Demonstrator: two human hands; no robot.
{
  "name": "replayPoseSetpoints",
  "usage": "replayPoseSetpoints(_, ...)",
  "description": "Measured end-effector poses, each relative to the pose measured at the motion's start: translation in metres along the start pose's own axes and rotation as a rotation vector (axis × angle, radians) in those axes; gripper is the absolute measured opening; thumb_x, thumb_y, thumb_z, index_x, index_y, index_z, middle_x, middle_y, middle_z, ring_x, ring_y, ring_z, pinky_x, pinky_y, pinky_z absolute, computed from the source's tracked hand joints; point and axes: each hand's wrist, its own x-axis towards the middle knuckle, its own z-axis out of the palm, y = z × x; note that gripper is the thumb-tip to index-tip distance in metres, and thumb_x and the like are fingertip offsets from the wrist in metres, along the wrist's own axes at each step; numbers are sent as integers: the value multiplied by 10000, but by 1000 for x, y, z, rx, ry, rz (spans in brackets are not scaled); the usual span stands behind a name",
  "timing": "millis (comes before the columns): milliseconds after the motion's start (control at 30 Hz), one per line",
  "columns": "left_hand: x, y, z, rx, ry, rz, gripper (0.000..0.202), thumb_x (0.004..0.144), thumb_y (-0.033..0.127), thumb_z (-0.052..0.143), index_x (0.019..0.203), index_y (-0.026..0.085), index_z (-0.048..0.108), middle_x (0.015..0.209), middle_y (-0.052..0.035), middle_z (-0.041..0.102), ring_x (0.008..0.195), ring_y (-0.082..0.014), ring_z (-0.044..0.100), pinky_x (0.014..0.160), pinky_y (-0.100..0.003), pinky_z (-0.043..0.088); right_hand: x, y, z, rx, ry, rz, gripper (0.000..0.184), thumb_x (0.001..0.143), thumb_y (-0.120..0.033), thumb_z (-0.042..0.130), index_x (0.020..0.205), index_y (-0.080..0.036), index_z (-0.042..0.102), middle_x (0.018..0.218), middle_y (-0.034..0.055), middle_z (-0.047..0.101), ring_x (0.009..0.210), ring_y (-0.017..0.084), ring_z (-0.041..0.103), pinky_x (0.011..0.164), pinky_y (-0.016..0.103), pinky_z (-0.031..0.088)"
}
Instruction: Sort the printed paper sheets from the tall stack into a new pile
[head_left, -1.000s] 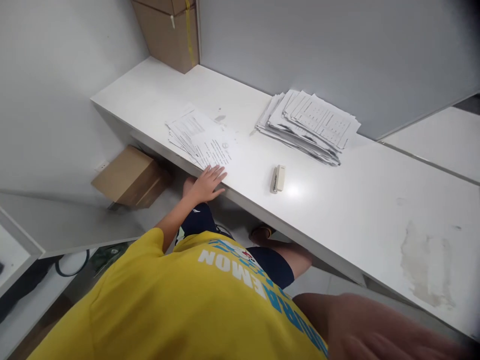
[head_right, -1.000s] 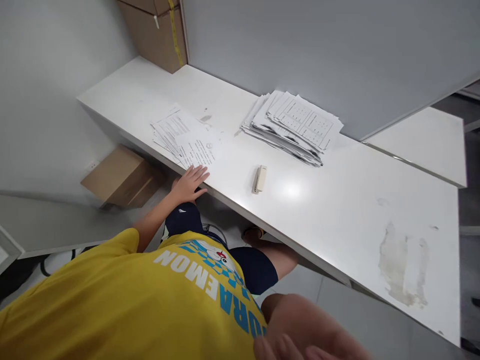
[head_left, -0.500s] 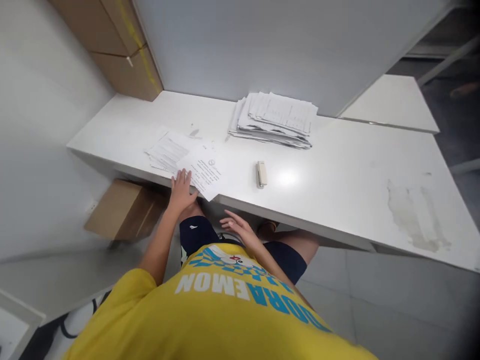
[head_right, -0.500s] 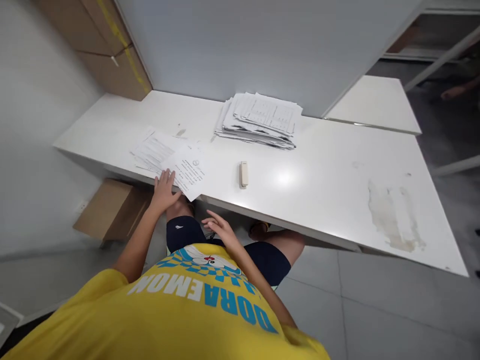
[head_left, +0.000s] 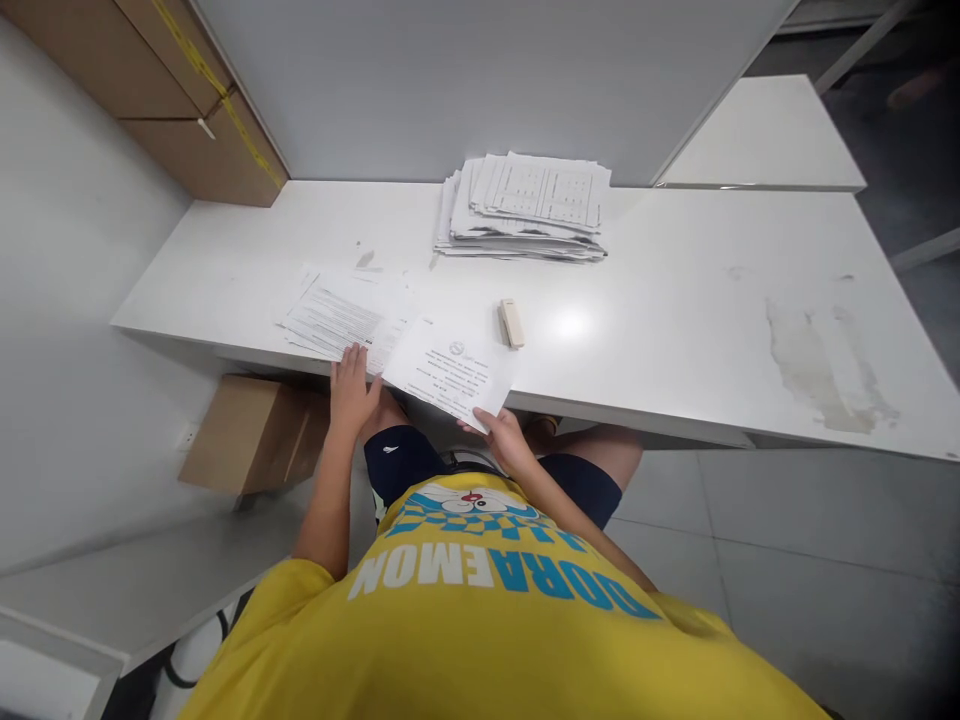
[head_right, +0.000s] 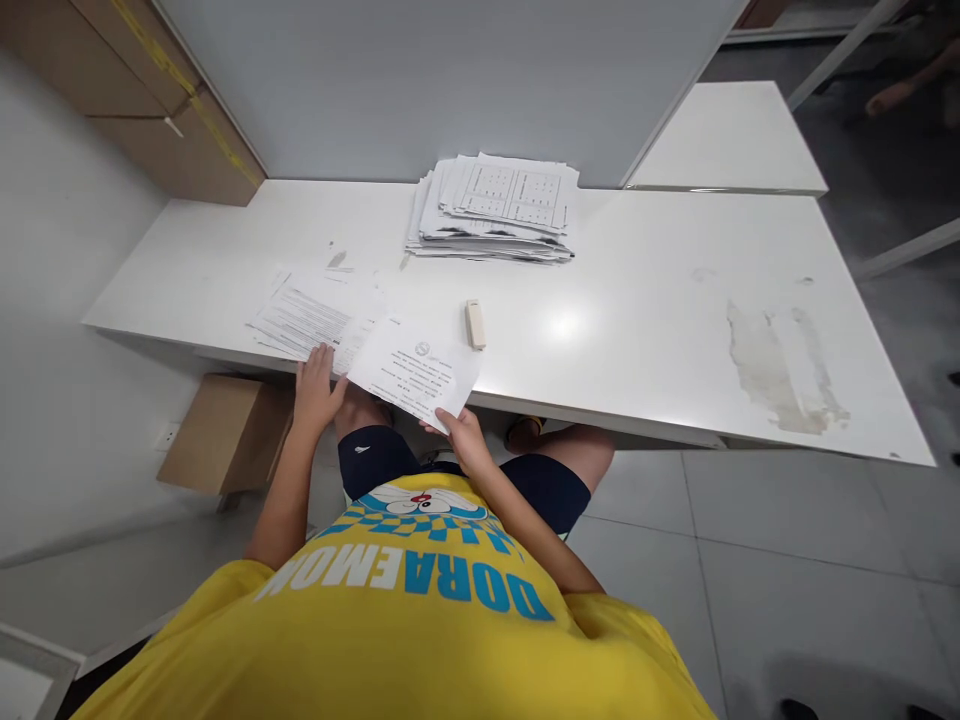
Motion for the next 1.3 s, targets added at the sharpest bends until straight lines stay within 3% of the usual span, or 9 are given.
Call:
replayPoseSetpoints(200,21,-27,-5,-136,146,-95,376,937,346,463,1213,183,659,1501,-156,475,1397,-321,431,1184,-516,325,-20,1,-9,-62,71,-18,475,642,-485,789,981,-158,730,964,116,768,849,316,734,761,453,598)
replayPoseSetpoints(400,50,-35,-17,-174,196,-110,300,961,251,382,1038,163,658,1224,-158,631,1239,-285,533,1142,-484,370,-18,-7,-3,-90,88,-26,486,631,-482,791,995,-176,690,982,96,770,807,290,735,749,425,597)
replayPoseSetpoints(567,33,20,-27,-234,295,-68,303,991,264,344,1042,171,628,1136,-139,654,1164,-264,565,1077,-452,430,-15,-9,1,-91,62,-13,467,654,-463,783,1024,-195,685,995,87,763,840,299,732,774,444,594)
replayPoseSetpoints(700,-6,88,-14,-364,-9,205,286,996,281,379,983,205,654,1163,-98,678,1177,-243,581,1074,-445,451,-11,-8,1,-90,37,-8,464,666,-462,782,1040,-200,699,1006,100,757,954,335,715,819,470,586)
replayPoseSetpoints(800,-29,124,5,-422,-201,324,296,1003,290,379,1015,211,664,1149,-101,694,1219,-255,574,1071,-468,463,-10,-11,0,-53,52,-37,543,663,-545,769,1068,-191,694,1043,94,753,1037,335,688,845,461,582)
replayPoseSetpoints(967,-42,144,27,-442,-310,451,335,1022,279,333,1024,194,657,1195,-117,684,1255,-251,569,1105,-482,450,-11,-19,-3,-24,59,-71,569,657,-581,766,1060,-186,693,1096,71,745,1071,293,668,855,393,567)
replayPoseSetpoints(1100,-42,138,23,-436,-353,563,285,1013,286,398,1081,179,653,1227,-107,681,1326,-242,529,1176,-478,381,-7,-18,-5,-15,81,-62,514,609,-480,812,1010,-179,699,1022,81,760,1002,285,685,836,379,554)
replayPoseSetpoints(1200,-37,113,13,-438,-111,364,225,988,308,476,1079,202,653,1256,-86,667,1393,-249,457,1221,-488,291,-2,-13,-7,-2,112,-74,550,613,-456,792,1073,-175,687,1039,95,759,998,301,688,844,410,550)
replayPoseSetpoints(1300,-30,74,11,-509,396,-246,218,956,334,524,1115,212,609,1290,-107,616,1358,-248,472,1162,-450,361,-1,-10,-8,-29,116,-82,562,634,-452,774,1120,-188,676,1079,91,754,1027,311,683,860,425,548)
